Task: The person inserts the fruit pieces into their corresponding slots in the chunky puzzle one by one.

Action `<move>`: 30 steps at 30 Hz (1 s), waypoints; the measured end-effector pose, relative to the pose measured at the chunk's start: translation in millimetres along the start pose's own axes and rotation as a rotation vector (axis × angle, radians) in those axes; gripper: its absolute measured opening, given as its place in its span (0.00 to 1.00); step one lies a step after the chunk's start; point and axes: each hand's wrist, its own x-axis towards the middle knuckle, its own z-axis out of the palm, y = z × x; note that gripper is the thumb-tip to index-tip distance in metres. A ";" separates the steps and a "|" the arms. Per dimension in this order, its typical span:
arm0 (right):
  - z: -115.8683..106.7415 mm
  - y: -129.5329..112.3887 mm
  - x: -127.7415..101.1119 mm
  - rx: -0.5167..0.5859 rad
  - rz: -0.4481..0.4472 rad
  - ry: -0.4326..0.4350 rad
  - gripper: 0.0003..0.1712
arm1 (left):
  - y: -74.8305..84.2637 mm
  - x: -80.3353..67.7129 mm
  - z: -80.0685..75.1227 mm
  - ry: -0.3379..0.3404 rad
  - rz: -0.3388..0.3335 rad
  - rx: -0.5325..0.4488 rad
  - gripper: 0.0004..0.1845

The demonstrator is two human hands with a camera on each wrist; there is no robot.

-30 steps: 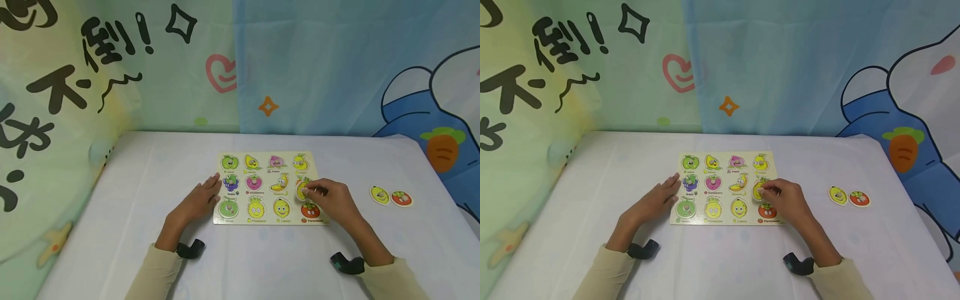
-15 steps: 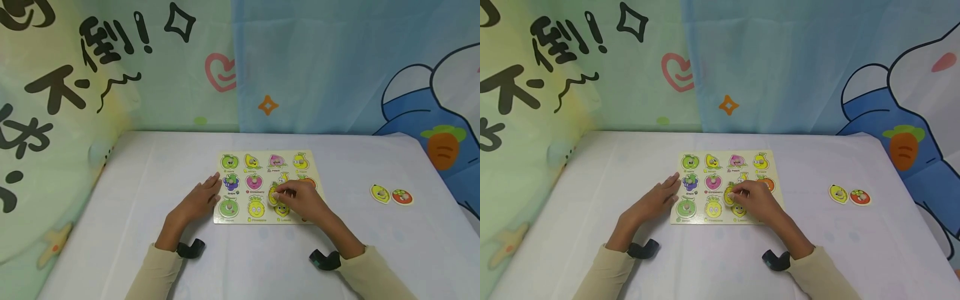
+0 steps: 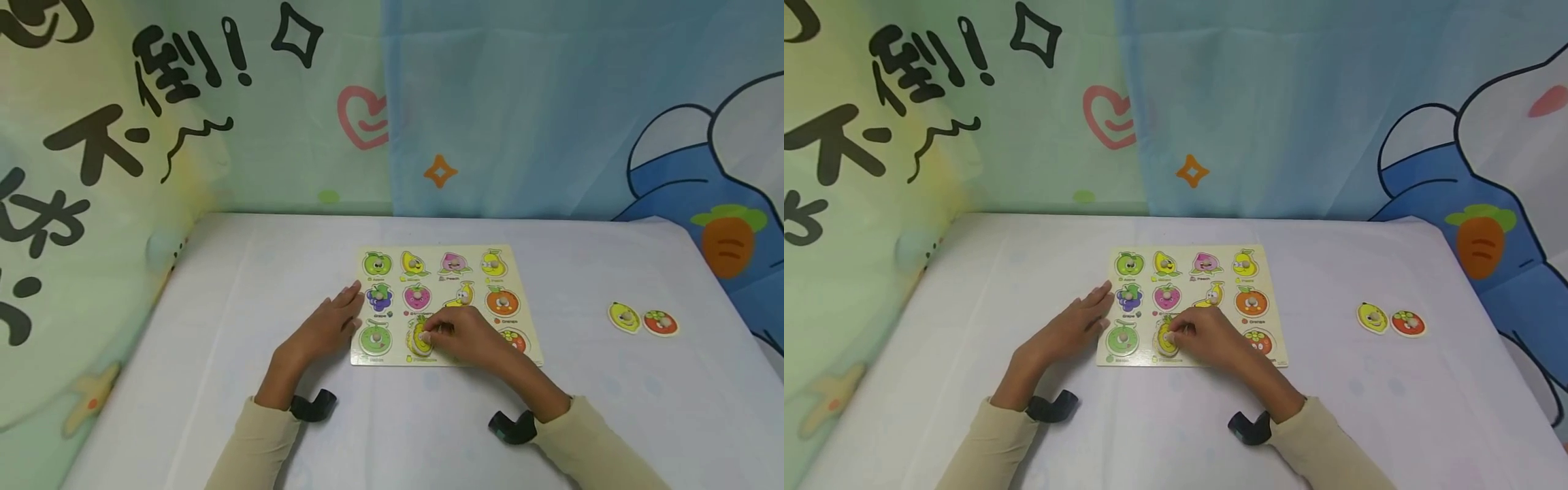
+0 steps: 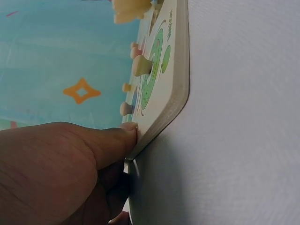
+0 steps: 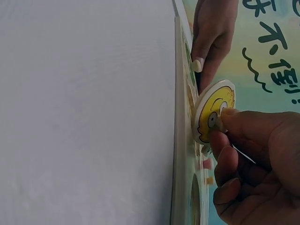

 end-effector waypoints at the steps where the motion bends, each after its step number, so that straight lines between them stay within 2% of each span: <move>1: 0.9 0.3 0.3 0.005 -0.012 -0.011 0.02 | 0.5 0.2 0.0 -0.002 -0.003 0.002 0.30; 4: 2.5 1.3 0.7 0.017 -0.054 -0.034 0.02 | 1.2 0.9 0.3 -0.004 -0.006 0.008 0.30; 9: 3.1 2.6 2.1 -0.001 -0.073 -0.030 0.03 | 1.8 0.2 -0.8 0.003 0.003 0.008 0.30; 16: 5.4 -4.1 6.0 -0.107 -0.044 -0.043 0.03 | -1.3 0.4 0.0 0.021 0.032 0.007 0.30; 25: 13.2 -8.7 8.9 -0.188 -0.015 -0.056 0.02 | -3.9 2.8 1.6 0.002 0.022 0.012 0.30; 30: 13.7 -16.0 10.3 -0.249 0.020 -0.069 0.03 | -2.2 1.2 0.5 0.013 0.021 0.012 0.30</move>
